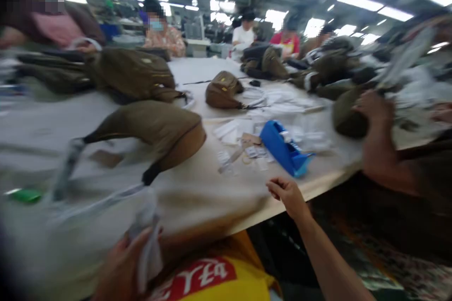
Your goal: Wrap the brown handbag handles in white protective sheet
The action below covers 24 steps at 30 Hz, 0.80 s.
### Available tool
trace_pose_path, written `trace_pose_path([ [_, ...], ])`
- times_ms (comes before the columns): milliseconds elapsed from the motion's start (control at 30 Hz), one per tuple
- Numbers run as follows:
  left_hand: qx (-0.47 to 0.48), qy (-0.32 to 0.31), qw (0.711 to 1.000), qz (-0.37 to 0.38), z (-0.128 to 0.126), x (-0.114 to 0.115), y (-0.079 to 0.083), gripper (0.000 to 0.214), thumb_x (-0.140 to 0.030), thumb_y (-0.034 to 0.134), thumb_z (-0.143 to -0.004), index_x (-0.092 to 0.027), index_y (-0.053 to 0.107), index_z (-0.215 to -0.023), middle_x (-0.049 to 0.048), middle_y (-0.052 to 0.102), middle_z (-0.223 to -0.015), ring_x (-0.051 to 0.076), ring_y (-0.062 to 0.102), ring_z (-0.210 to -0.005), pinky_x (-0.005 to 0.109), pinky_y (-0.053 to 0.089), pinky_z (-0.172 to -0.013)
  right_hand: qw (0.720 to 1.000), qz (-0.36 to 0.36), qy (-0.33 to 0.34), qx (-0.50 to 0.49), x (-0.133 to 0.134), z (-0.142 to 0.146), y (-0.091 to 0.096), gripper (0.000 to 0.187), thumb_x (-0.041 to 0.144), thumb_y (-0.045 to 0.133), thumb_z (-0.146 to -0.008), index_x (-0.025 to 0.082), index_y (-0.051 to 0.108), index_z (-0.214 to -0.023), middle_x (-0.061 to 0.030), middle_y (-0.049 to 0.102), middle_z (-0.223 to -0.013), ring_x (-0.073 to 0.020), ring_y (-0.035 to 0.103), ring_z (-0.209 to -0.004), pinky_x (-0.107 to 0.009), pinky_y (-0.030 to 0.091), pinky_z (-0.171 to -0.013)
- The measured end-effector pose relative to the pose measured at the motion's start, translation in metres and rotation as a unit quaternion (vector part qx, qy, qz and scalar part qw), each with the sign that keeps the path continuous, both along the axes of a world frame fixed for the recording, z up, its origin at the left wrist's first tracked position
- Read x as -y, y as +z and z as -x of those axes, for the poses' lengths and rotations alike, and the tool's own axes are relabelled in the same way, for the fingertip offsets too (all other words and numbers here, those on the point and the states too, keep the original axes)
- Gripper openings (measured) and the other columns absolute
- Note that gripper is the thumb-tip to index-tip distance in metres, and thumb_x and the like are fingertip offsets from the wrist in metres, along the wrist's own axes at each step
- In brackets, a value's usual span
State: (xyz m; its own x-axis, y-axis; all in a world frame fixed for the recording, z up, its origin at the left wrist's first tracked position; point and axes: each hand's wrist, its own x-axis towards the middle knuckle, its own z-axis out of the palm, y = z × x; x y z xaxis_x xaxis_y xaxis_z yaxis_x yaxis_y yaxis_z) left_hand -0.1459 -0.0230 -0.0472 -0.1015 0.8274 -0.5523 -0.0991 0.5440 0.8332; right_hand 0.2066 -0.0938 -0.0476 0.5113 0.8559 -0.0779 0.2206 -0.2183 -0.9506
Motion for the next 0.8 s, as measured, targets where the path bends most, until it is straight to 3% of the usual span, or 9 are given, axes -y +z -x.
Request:
trace_pose_path([
  [100,0.057,-0.006,0.996,-0.062,0.009,0.01,-0.003,0.032,-0.032,0.063,-0.069,-0.011,0.057,-0.092,0.0051,0.063,-0.072,0.015,0.057,-0.06,0.023,0.046,-0.053,0.98,0.032,0.176,-0.091,-0.04,0.084,0.011,0.024,0.038,0.062,-0.07,0.013,0.058,-0.072,0.0019,0.049,-0.056,-0.0066,0.038,-0.047,-0.02,0.029,-0.044],
  [200,0.09,0.016,0.992,-0.086,0.005,0.007,-0.004,0.026,-0.028,0.06,-0.071,-0.012,0.055,-0.09,0.0041,0.062,-0.07,0.014,0.057,-0.058,0.023,0.046,-0.054,0.943,0.029,0.317,-0.093,-0.068,0.157,0.029,0.023,0.037,0.058,-0.072,0.014,0.058,-0.068,0.0031,0.047,-0.053,-0.0066,0.038,-0.046,-0.019,0.028,-0.043],
  [333,0.105,0.005,0.988,-0.113,0.001,0.007,0.0,0.023,-0.027,0.06,-0.072,-0.012,0.055,-0.088,0.0045,0.062,-0.069,0.013,0.056,-0.058,0.023,0.046,-0.055,0.918,-0.018,0.397,0.011,-0.087,0.215,0.042,0.02,0.032,0.055,-0.074,0.015,0.059,-0.065,0.0009,0.055,-0.059,-0.0098,0.047,-0.055,-0.02,0.035,-0.051],
  [533,0.137,-0.008,0.979,-0.149,0.004,0.01,-0.006,0.026,-0.029,0.059,-0.075,-0.014,0.054,-0.095,0.0043,0.061,-0.076,0.014,0.057,-0.064,0.026,0.048,-0.059,0.909,0.001,0.376,0.178,-0.101,0.234,0.033,0.019,0.03,0.053,-0.076,0.016,0.058,-0.064,0.0002,0.059,-0.059,-0.0118,0.051,-0.056,-0.022,0.035,-0.054],
  [633,0.115,-0.015,0.981,-0.155,0.003,0.009,-0.008,0.026,-0.03,0.059,-0.075,-0.014,0.055,-0.095,0.0037,0.061,-0.076,0.014,0.057,-0.064,0.025,0.048,-0.059,0.889,0.016,0.372,0.268,-0.107,0.233,0.03,0.021,0.032,0.055,-0.075,0.017,0.058,-0.061,-0.0004,0.059,-0.058,-0.012,0.05,-0.054,-0.023,0.031,-0.052],
  [800,0.074,-0.02,0.984,-0.161,0.002,0.009,-0.009,0.022,-0.028,0.06,-0.074,-0.013,0.059,-0.09,0.003,0.06,-0.076,0.012,0.054,-0.065,0.021,0.045,-0.059,0.862,0.039,0.385,0.327,-0.113,0.228,0.027,0.025,0.035,0.055,-0.075,0.017,0.057,-0.058,-0.0024,0.059,-0.058,-0.0127,0.05,-0.053,-0.024,0.029,-0.05],
])
